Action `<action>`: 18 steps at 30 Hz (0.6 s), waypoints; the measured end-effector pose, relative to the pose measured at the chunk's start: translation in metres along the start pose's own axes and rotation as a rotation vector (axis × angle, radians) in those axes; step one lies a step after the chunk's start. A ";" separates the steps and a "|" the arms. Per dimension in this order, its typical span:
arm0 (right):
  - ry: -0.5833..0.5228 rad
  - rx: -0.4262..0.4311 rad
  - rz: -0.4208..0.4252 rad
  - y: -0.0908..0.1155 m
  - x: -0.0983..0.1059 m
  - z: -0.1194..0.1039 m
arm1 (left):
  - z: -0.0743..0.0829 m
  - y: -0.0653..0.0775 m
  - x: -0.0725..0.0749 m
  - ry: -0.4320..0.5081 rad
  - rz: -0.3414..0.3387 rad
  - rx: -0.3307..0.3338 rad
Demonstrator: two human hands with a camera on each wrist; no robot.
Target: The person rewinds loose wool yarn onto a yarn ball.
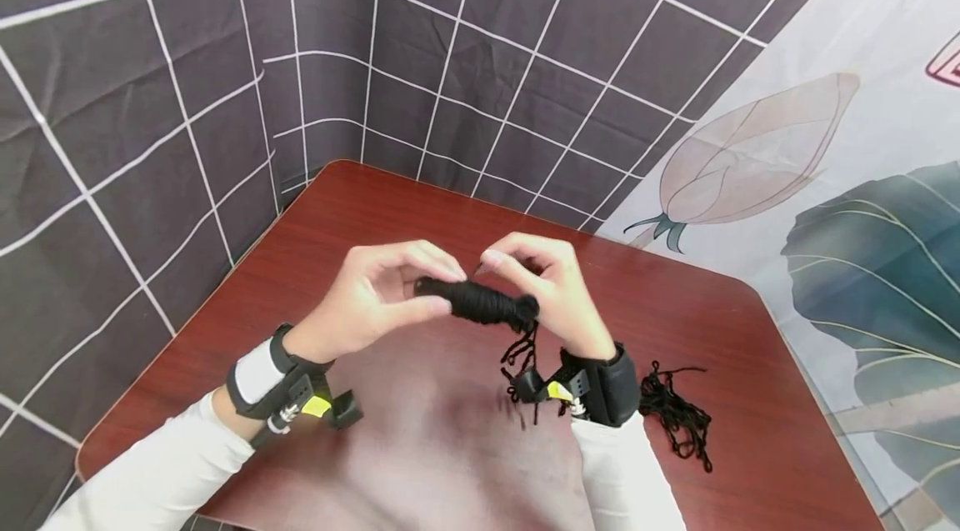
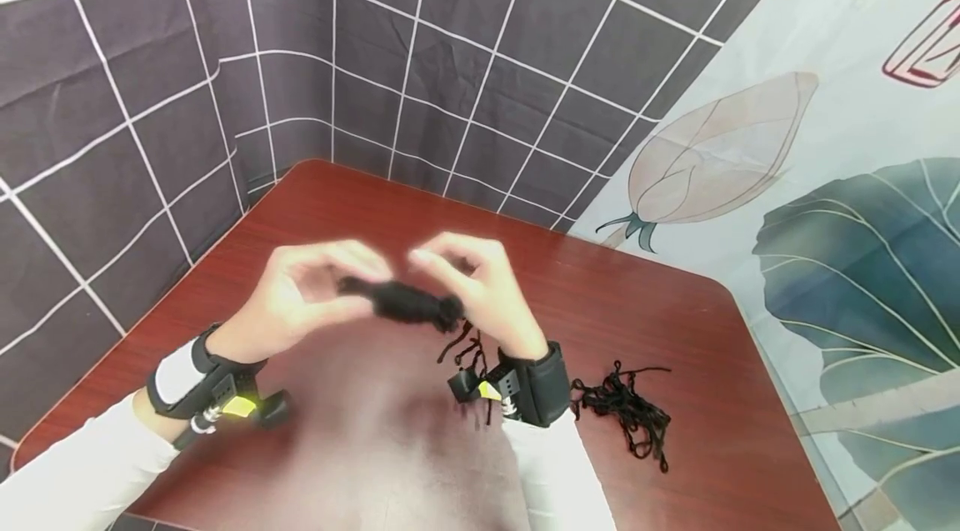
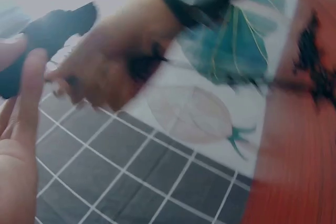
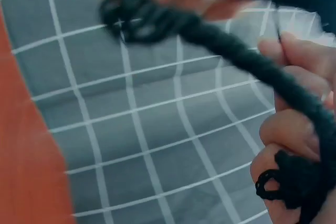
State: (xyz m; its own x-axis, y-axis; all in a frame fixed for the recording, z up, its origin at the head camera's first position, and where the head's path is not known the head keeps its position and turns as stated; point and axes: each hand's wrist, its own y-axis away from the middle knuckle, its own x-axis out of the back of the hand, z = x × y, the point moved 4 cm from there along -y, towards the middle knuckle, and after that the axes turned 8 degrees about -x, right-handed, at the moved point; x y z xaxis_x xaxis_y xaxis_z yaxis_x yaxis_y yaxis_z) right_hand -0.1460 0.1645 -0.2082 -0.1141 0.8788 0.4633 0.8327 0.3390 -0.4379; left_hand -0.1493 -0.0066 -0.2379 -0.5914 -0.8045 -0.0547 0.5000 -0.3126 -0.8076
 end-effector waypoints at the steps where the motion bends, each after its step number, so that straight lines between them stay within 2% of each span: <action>1: -0.013 -0.017 -0.018 0.001 -0.006 0.000 | 0.000 -0.001 0.002 0.027 0.048 -0.014; 4: 0.004 -0.009 -0.069 0.007 -0.023 0.002 | 0.002 -0.004 0.009 -0.001 0.192 -0.042; 6: 0.042 0.039 -0.094 0.011 -0.032 0.002 | 0.004 -0.006 0.011 -0.116 0.249 -0.056; 7: 0.051 0.071 -0.103 0.013 -0.035 0.001 | 0.005 -0.006 0.011 -0.188 0.256 -0.059; 9: 0.104 0.127 -0.090 0.016 -0.037 0.000 | 0.007 -0.007 0.010 -0.363 0.236 -0.059; 11: 0.155 0.173 -0.060 0.016 -0.033 -0.002 | 0.007 -0.006 0.007 -0.521 0.176 -0.057; 13: 0.179 0.189 -0.029 0.011 -0.024 -0.003 | 0.006 -0.005 0.004 -0.585 0.092 -0.043; 15: 0.183 0.179 -0.009 0.005 -0.014 -0.002 | 0.004 -0.002 0.001 -0.548 0.000 -0.022; 18: 0.112 0.109 -0.029 -0.003 -0.001 0.008 | 0.002 0.001 -0.002 -0.315 -0.087 -0.001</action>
State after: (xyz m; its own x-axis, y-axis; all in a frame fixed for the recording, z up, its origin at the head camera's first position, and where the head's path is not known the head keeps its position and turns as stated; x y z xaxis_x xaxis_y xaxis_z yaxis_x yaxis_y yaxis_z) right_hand -0.1530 0.1651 -0.2133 -0.0707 0.8272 0.5574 0.7655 0.4033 -0.5013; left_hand -0.1462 -0.0061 -0.2375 -0.4065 -0.8918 0.1988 0.4557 -0.3865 -0.8018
